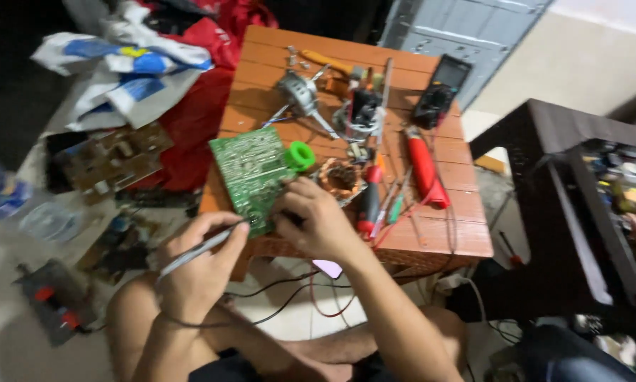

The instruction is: Repairing an electronic circuit board by soldering components and testing circuits with a multimeter

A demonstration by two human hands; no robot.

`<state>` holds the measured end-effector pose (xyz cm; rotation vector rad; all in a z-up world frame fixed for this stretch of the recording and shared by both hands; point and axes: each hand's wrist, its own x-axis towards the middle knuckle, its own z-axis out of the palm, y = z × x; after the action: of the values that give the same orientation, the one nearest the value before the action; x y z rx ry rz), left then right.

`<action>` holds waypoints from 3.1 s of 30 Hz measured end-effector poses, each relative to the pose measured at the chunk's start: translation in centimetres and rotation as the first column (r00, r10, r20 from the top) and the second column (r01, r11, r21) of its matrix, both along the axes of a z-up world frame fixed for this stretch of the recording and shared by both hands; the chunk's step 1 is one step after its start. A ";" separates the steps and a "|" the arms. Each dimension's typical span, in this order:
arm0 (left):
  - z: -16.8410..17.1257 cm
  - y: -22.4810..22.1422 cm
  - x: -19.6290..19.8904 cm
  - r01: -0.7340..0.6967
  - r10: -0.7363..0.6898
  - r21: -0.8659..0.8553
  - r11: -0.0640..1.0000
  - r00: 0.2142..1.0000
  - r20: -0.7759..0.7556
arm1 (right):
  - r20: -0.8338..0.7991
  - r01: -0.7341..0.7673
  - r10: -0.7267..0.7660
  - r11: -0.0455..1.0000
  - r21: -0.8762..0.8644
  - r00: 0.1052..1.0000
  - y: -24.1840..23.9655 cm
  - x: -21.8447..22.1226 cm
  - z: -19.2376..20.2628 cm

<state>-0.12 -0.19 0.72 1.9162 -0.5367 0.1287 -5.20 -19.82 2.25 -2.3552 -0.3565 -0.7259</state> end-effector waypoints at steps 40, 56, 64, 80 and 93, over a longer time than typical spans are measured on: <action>-1.8 -2.4 -5.0 -0.017 0.028 -0.094 0.995 0.993 0.111 | 0.182 -0.099 0.044 0.948 0.303 0.982 1.5 -6.0 2.9; -3.2 -1.1 -7.8 0.403 -0.404 -0.045 0.914 0.915 -0.007 | 0.250 0.487 -0.699 0.667 0.563 0.670 -24.0 -14.1 11.4; -3.5 1.9 -7.2 0.213 -0.212 -0.007 0.977 0.970 -0.119 | 0.313 0.812 -0.782 0.582 0.054 0.539 -24.3 -6.3 10.0; -4.8 3.7 -4.4 0.177 -0.178 -0.017 0.984 0.983 -0.044 | -0.209 0.626 -0.883 0.448 -0.638 0.420 -18.8 -3.3 4.7; -14.5 15.0 3.0 -0.589 0.598 0.113 0.800 0.799 -0.065 | -0.138 -0.095 0.096 0.995 0.016 0.986 3.7 -11.5 -5.1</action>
<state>2.93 14.86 -13.75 2.1089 0.1535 0.4215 -16.71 -16.14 -2.81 -2.3466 -0.4007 -0.5147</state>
